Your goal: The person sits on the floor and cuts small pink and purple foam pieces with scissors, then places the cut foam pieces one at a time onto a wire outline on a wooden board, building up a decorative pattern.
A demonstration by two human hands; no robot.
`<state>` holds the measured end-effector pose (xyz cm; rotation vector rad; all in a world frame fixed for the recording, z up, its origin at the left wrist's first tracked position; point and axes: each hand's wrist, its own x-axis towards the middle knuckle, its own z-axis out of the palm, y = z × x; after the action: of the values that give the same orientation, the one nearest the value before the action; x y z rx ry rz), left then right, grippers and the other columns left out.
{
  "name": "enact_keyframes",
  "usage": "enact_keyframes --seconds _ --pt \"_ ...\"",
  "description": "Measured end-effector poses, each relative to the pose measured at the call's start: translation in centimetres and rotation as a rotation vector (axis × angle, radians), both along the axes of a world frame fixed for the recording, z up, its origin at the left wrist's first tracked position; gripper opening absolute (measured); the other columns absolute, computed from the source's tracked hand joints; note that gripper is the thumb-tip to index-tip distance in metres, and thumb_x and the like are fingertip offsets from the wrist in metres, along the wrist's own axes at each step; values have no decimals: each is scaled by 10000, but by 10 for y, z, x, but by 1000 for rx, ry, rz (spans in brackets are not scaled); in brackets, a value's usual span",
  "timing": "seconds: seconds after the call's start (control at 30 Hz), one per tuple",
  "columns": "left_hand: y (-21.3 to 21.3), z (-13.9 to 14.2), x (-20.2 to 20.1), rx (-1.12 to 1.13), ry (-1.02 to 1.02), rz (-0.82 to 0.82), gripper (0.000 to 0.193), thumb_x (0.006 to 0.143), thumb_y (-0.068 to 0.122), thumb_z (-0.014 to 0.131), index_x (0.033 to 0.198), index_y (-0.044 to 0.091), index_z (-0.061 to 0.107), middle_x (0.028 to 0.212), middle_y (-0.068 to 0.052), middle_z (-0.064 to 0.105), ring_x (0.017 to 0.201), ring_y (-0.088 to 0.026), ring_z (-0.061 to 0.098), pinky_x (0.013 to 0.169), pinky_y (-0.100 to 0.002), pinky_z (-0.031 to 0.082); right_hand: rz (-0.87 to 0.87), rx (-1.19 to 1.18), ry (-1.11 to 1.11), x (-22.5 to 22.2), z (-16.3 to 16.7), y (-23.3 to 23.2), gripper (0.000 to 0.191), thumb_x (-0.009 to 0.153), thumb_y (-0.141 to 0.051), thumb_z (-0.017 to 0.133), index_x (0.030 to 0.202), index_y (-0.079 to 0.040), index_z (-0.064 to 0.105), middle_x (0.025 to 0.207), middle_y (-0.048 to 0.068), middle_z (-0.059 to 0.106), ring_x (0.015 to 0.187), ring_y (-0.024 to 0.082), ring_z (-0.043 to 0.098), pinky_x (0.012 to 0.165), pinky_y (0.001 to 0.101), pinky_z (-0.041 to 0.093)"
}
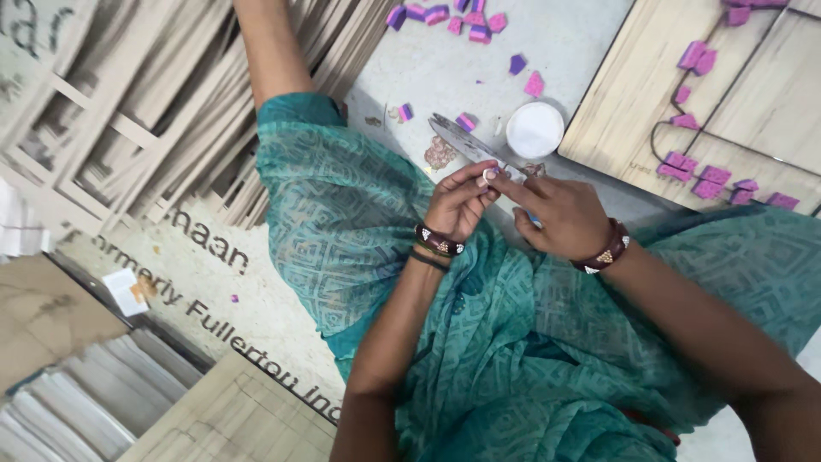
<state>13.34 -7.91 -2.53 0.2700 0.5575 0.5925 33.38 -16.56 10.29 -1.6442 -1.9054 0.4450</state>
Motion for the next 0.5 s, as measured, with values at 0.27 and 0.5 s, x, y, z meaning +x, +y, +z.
enact_keyframes --seconds 0.27,0.5 --pt "-7 7 35 114 -19 -28 342 994 -60 610 1336 -78 628 1140 -185 706 1018 -253 696 892 -339 574 -400 38 156 74 -8 -7 727 868 -77 708 1565 -141 509 889 72 711 698 234 687 658 389 561" --pt "43 25 134 224 166 -66 338 958 -19 665 1291 -62 639 990 -83 686 887 -200 686 834 -318 583 -804 366 586 209 -78 -48 764 952 124 596 1663 -66 392 947 65 701 807 140 718 699 277 615"
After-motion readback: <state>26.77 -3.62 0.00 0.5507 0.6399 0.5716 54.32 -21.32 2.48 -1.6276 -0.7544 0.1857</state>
